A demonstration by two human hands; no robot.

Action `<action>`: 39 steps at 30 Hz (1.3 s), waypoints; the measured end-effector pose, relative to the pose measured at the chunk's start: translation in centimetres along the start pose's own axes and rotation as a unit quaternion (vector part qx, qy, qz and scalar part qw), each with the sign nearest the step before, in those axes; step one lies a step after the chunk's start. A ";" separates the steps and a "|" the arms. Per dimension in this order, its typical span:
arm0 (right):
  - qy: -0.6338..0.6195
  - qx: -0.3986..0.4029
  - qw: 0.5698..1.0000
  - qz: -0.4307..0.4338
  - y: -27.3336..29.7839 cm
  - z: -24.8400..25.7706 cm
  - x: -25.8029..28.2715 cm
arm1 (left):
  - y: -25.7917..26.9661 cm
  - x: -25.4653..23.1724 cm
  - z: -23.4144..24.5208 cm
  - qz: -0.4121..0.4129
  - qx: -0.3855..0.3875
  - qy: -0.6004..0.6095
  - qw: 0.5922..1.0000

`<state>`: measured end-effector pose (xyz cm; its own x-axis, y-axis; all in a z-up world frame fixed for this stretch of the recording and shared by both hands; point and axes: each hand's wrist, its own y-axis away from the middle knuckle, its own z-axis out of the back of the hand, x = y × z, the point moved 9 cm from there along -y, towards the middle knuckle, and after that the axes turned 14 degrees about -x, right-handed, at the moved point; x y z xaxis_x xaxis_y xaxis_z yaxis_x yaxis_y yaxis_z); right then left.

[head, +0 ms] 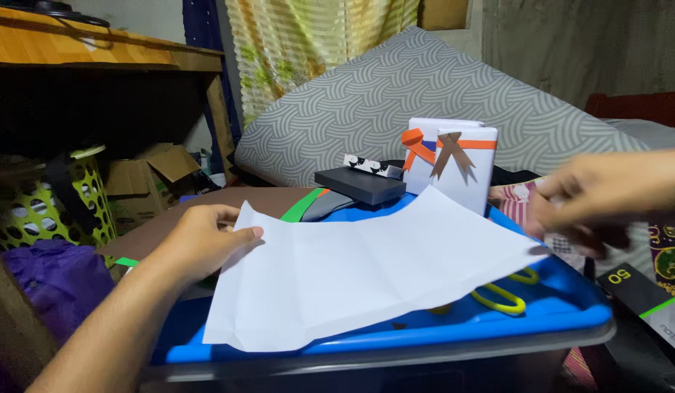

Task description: The person cuts a brown paper ribbon, folds it into a bow, and tapes it onto a white-wrapped box. They then place a small rectangular box onto a sheet of white paper and begin to fold the paper around it.

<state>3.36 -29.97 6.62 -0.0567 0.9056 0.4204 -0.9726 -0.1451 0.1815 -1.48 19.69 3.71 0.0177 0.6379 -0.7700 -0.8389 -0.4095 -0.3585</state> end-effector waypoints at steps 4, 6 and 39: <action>0.013 -0.194 0.975 0.109 -1.5 2.4 10.3 | -0.3 -0.5 -0.8 -0.072 -0.022 0.038 0.996; -0.063 -0.214 0.962 0.160 -2.9 2.1 15.2 | -0.6 -0.8 -1.1 -0.089 -0.041 0.082 0.992; -0.097 -0.171 0.919 0.341 -7.3 -3.5 24.6 | 3.4 -4.6 4.2 -0.074 -0.201 0.129 0.968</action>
<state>8.27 -5.28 12.53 -0.6701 0.5576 0.4899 -0.7420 -0.4883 -0.4593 -6.72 18.04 8.23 0.3009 0.5454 -0.7823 -0.5379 -0.5803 -0.6114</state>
